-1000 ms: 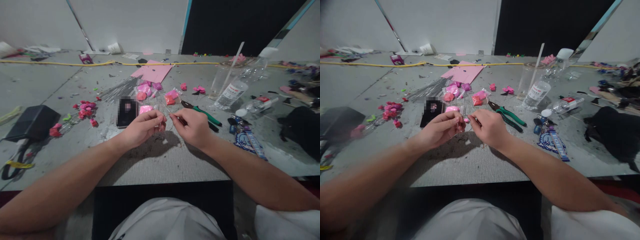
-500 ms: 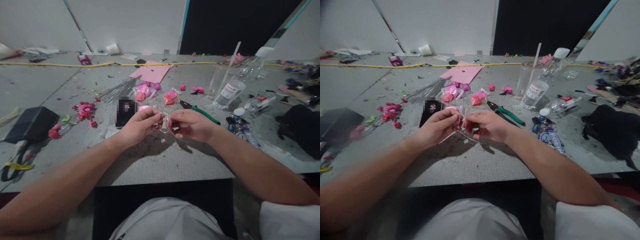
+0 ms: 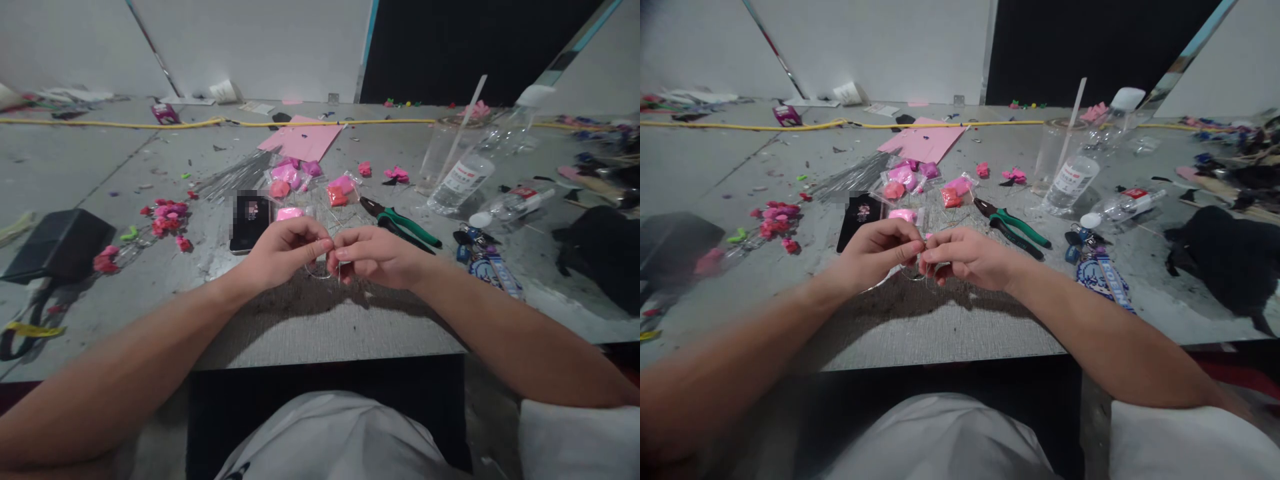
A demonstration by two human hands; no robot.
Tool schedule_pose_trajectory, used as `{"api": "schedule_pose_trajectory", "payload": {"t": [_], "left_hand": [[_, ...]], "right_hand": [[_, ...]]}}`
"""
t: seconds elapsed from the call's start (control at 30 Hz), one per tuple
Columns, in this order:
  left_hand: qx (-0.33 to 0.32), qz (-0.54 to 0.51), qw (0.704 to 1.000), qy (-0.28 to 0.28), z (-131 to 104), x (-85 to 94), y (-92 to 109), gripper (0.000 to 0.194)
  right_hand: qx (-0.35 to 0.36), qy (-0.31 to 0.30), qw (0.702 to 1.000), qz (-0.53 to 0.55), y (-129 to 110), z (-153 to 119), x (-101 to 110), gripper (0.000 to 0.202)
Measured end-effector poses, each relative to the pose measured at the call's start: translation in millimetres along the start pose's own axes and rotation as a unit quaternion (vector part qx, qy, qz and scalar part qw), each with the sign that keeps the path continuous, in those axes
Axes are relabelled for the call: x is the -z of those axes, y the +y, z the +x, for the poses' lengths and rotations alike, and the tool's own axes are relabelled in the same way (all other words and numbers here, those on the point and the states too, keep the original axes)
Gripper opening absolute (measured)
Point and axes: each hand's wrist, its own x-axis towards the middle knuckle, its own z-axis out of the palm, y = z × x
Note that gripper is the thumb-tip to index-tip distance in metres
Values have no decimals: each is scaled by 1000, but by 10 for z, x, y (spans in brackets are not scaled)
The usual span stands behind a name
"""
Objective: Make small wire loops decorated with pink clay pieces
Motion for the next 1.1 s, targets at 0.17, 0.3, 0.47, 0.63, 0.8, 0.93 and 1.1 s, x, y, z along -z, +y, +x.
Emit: {"api": "schedule_pose_trajectory", "payload": {"t": [0.17,0.3,0.47,0.63,0.8,0.93,1.1], "left_hand": [[-29,63,997,31,-15,-14,21,29],[-14,68,997,43,-28,-39,10,27],[-7,74,996,53,-41,-51,30,28],[3,89,994,64,-38,-84,-20,26],[47,58,996,58,-29,-146,-85,27],[53,8,997,48,-8,-114,-78,28],[2,-62,997,40,25,-50,-94,29]], "right_hand": [[20,5,1000,-16,15,4,6,20],[47,42,997,-54,60,21,-17,29],[98,91,983,-128,99,26,-54,29],[121,163,951,-234,138,21,-94,14],[118,242,905,-329,174,37,-158,10],[76,173,960,-206,181,89,-96,7],[43,-9,998,33,215,152,29,34]]}}
